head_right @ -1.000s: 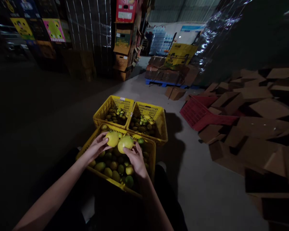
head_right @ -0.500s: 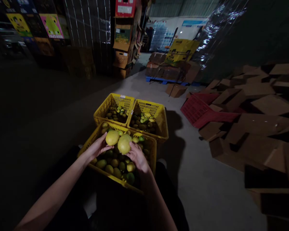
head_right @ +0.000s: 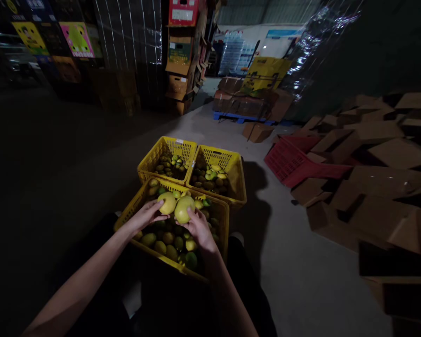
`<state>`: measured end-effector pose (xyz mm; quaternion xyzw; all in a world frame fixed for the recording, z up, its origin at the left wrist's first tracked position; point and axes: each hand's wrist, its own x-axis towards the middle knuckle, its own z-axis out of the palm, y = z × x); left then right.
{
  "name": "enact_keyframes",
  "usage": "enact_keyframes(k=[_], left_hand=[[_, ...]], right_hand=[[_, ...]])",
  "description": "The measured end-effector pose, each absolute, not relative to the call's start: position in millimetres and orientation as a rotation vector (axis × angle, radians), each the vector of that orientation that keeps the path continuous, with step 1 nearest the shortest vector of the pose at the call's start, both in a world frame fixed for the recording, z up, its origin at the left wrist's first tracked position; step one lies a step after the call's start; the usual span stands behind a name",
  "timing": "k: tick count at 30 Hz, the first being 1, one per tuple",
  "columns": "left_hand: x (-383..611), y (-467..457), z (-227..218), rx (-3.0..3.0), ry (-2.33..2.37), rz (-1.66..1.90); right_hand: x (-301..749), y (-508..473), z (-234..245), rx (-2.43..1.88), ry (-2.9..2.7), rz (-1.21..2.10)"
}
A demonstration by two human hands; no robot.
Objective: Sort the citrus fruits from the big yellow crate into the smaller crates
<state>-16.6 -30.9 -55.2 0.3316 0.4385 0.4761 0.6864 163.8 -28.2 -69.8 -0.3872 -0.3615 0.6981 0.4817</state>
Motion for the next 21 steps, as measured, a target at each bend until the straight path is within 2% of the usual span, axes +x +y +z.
enact_keyframes(k=[4,10,21], left_hand=[[-14.7,-35.4,-49.3,0.985,1.000,1.314],[-20.5,-33.9,-51.0,1.057,0.964,1.341],[-24.2,-30.1,-61.5,0.665,0.831,1.321]], right_hand=[[160.4,-29.9,-64.9,-0.987,-1.015,1.440],[161.7,-27.0,-68.8,-1.034,-1.025,1.250],[166.6,-25.8,-71.7,-0.913,-0.781,1.469]])
